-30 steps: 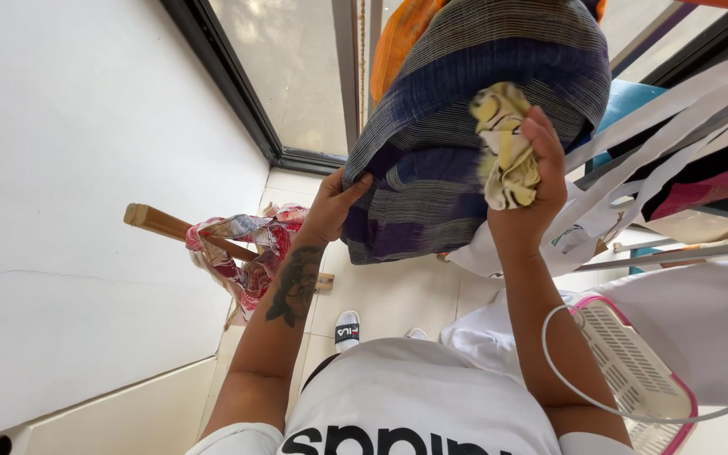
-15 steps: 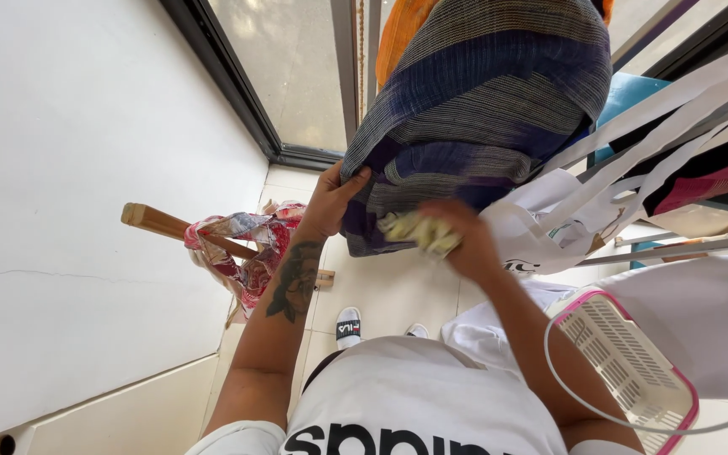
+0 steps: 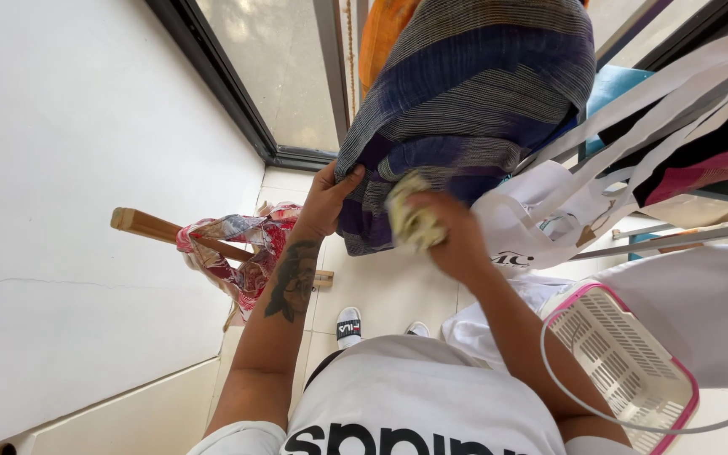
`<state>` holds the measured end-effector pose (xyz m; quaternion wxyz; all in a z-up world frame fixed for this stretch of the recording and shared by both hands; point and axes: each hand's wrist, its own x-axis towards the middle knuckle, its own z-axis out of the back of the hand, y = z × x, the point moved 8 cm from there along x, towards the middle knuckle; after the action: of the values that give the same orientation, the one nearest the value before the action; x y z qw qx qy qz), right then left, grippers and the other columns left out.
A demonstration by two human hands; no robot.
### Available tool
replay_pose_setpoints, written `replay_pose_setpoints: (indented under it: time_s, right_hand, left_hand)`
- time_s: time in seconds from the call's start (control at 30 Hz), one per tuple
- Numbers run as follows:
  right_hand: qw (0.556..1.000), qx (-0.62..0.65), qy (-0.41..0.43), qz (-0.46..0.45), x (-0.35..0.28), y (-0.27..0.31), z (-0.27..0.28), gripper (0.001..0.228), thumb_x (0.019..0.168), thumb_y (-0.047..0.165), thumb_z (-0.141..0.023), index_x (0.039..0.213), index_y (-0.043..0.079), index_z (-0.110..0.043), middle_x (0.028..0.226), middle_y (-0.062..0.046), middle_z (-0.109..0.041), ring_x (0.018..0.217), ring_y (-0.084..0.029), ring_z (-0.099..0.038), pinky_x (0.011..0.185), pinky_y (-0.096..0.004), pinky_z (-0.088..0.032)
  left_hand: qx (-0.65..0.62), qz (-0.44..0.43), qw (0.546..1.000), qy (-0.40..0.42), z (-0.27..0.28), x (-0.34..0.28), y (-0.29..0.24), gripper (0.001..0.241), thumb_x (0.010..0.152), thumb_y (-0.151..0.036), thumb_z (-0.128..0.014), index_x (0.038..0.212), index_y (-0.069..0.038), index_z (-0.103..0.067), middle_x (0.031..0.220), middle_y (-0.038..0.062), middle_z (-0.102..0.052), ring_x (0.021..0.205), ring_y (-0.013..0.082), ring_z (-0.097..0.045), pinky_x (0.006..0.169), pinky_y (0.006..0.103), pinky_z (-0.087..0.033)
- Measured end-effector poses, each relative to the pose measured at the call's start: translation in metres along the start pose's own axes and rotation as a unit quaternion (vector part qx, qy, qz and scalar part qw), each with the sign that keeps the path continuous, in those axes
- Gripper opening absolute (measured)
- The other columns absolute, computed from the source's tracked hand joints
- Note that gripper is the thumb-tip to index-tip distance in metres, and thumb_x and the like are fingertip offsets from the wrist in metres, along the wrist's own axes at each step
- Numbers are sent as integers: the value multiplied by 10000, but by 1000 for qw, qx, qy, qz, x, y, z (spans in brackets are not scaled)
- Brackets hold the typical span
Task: Cleaning and organizing various tote bags and a backpack using a cloth.
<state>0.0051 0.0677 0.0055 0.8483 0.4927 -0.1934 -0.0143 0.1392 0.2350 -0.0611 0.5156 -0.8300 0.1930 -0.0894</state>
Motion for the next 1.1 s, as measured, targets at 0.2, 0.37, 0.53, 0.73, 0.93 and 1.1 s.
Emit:
replay_pose_setpoints:
  time_s: [0.2, 0.37, 0.53, 0.73, 0.93, 1.1]
  right_hand:
    - [992, -42, -68, -94, 1, -82, 16, 502, 782, -54, -646, 1173, 250, -734, 997, -129, -721, 990, -403, -689, 952, -499, -517]
    - [951, -145, -169, -215, -12, -145, 68, 518, 796, -54, -548, 1173, 278, -675, 1033, -130, -705, 981, -409, -684, 979, -501, -481]
    - [940, 65, -174, -286, -22, -158, 52, 435, 879, -90, -551, 1206, 147, -711, 1059, -203, -663, 998, -377, -668, 911, -455, -531]
    - [820, 450, -159, -317, -24, -173, 27, 310, 971, 107, -692, 1273, 100, -627, 1173, -216, -709, 1090, -419, -706, 932, -541, -587]
    - [798, 477, -80, -359, -27, -163, -27, 474, 727, -78, -832, 1163, 67, -716, 1095, -141, -756, 976, -359, -752, 843, -520, -637]
    - [863, 369, -15, -346, -31, -202, -17, 496, 916, 38, -737, 1390, 73, -594, 1257, -228, -667, 1153, -467, -643, 977, -634, -551]
  left_hand:
    - [43, -24, 999, -8, 14, 3, 5, 79, 956, -125, -756, 1033, -108, -754, 857, 0, -732, 823, 95, -685, 805, 275, -558]
    - [89, -53, 994, -18, 13, -4, -9, 105, 961, -154, -768, 1063, -131, -763, 878, -21, -731, 858, 63, -659, 842, 269, -546]
    - [211, -130, 969, -20, 26, 4, 11, 297, 988, -227, -764, 1275, -166, -720, 1182, 21, -645, 1130, 116, -581, 1066, 353, -444]
    - [325, -172, 930, 2, -1, -17, -14, 999, 735, -422, -958, 1553, -181, -438, 1343, 166, -593, 1254, 300, -565, 1133, 478, -415]
    - [380, 19, 924, -47, 12, -20, 48, 1046, 762, -257, -865, 1600, -367, -248, 1367, 303, -604, 1242, 505, -595, 1090, 580, -473]
    - [159, -39, 982, -94, 66, -14, 85, 619, 902, -204, -844, 1436, -172, -532, 1290, 163, -668, 1175, 263, -636, 1000, 411, -551]
